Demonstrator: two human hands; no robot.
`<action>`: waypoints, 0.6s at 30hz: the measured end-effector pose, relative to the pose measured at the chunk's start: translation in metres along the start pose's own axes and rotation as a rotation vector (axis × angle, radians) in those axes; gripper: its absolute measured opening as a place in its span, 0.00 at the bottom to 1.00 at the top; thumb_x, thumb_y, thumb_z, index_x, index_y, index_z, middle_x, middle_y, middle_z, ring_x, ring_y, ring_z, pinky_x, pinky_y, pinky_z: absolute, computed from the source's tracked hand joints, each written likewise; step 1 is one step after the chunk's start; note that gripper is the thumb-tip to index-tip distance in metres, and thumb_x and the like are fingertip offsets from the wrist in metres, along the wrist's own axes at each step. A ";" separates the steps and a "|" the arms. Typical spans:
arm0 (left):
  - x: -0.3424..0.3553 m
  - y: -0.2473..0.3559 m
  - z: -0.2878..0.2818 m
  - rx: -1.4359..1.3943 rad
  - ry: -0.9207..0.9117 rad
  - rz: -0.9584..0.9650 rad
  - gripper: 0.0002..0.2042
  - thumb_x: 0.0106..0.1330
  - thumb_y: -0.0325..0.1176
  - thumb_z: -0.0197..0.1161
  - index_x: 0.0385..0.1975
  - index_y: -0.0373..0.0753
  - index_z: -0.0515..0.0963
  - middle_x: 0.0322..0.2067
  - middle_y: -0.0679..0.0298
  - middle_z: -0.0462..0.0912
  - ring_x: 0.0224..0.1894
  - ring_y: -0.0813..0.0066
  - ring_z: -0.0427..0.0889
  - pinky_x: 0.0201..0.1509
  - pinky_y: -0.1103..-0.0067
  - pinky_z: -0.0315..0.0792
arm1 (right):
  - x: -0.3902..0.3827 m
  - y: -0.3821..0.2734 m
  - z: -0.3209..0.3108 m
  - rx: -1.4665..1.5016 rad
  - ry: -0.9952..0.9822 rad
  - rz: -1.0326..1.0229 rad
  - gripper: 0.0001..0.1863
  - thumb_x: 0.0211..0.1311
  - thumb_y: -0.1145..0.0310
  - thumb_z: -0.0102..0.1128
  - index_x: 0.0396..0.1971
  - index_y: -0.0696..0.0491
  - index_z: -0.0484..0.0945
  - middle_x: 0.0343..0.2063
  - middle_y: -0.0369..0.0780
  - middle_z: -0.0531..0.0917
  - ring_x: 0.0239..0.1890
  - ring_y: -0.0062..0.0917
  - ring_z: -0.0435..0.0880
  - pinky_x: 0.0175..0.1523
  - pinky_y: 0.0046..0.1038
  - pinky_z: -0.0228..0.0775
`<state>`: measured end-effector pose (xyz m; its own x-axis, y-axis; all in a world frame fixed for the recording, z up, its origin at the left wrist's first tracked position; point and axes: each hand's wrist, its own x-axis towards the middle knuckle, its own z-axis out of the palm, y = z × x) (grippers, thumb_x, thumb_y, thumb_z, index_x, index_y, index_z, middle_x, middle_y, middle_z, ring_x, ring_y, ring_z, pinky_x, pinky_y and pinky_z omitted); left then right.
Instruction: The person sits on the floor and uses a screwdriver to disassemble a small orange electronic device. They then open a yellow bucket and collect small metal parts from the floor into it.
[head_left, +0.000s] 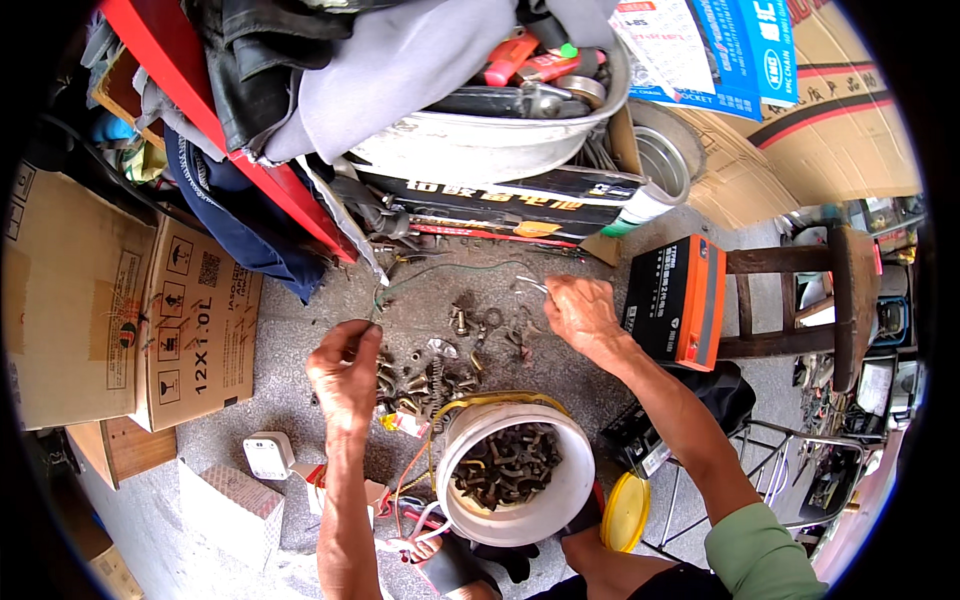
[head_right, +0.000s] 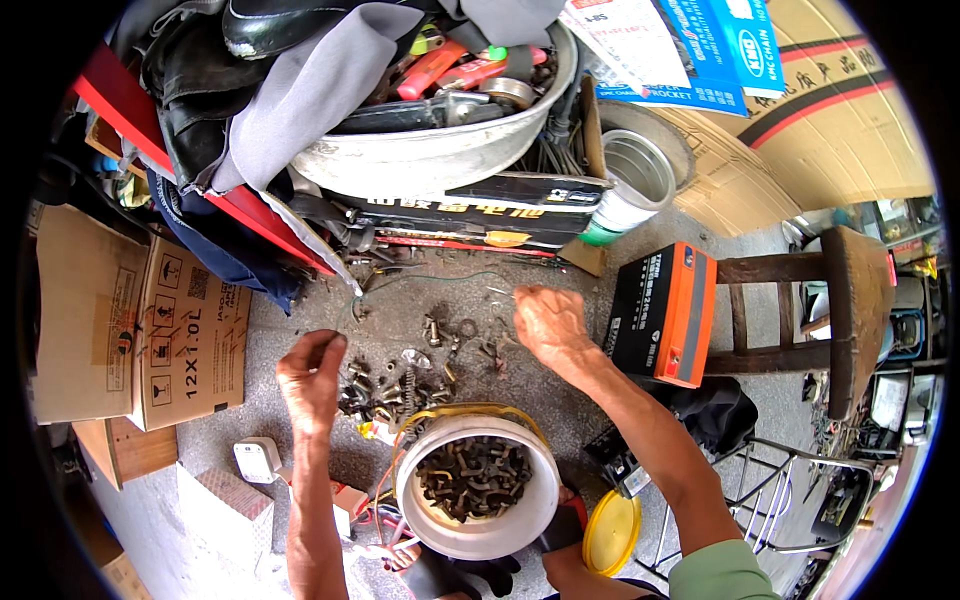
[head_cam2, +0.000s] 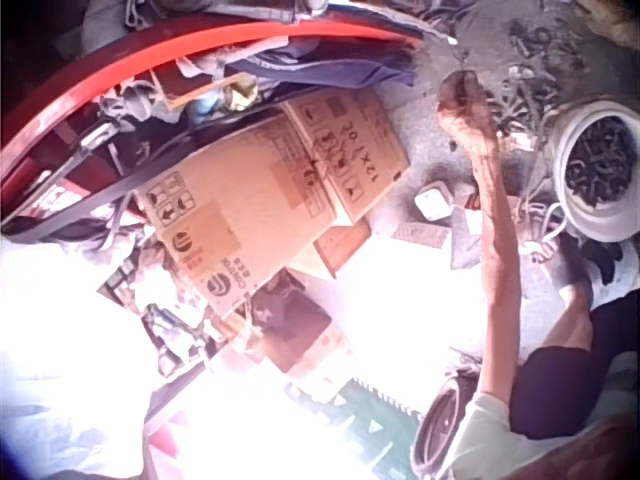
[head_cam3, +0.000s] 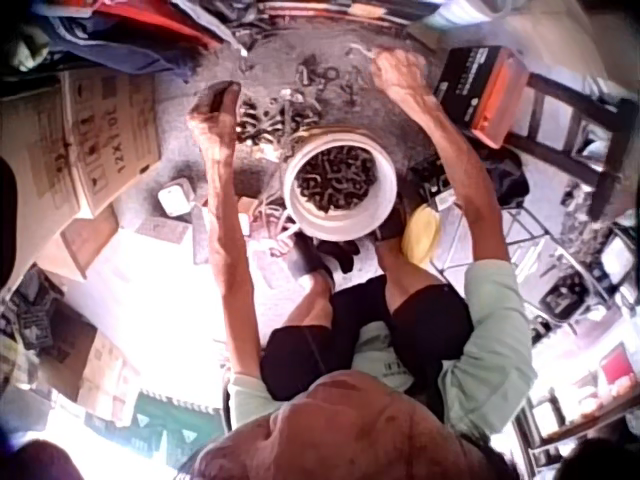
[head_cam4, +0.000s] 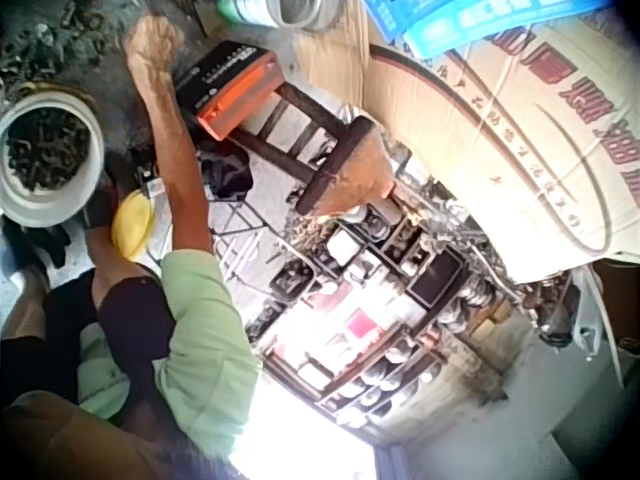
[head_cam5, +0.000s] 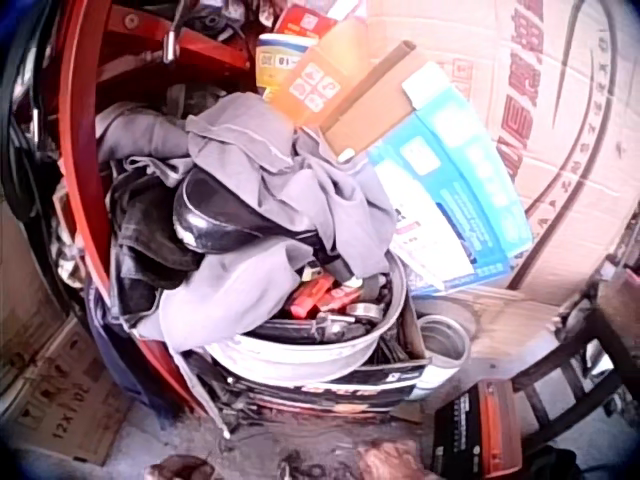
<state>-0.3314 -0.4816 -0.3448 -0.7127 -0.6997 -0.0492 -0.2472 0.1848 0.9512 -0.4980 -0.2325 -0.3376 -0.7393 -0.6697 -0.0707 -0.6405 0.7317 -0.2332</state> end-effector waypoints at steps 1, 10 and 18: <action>-0.002 0.010 -0.004 -0.144 0.014 -0.016 0.03 0.57 0.25 0.65 0.29 0.34 0.81 0.20 0.69 0.79 0.22 0.87 0.72 0.27 0.86 0.66 | -0.006 0.009 0.001 -0.031 -0.015 0.024 0.05 0.48 0.73 0.57 0.24 0.58 0.74 0.24 0.47 0.80 0.26 0.42 0.81 0.34 0.40 0.72; -0.038 0.042 -0.085 -0.225 0.440 -0.020 0.07 0.62 0.33 0.62 0.23 0.41 0.78 0.13 0.75 0.62 0.15 0.88 0.58 0.19 0.88 0.53 | -0.007 -0.023 0.031 0.075 -0.272 0.059 0.07 0.52 0.72 0.55 0.30 0.59 0.75 0.27 0.49 0.80 0.31 0.39 0.82 0.39 0.41 0.73; -0.115 -0.029 -0.175 -0.246 0.866 -0.230 0.10 0.65 0.39 0.58 0.25 0.43 0.70 0.15 0.75 0.63 0.17 0.88 0.59 0.20 0.87 0.52 | 0.012 -0.073 0.058 0.220 -0.162 -0.423 0.07 0.54 0.69 0.54 0.29 0.55 0.79 0.21 0.44 0.80 0.22 0.35 0.80 0.30 0.36 0.74</action>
<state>-0.1275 -0.5268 -0.3135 0.1001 -0.9905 -0.0941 -0.1048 -0.1045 0.9890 -0.4478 -0.3016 -0.3773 -0.3713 -0.9258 -0.0716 -0.8051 0.3594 -0.4718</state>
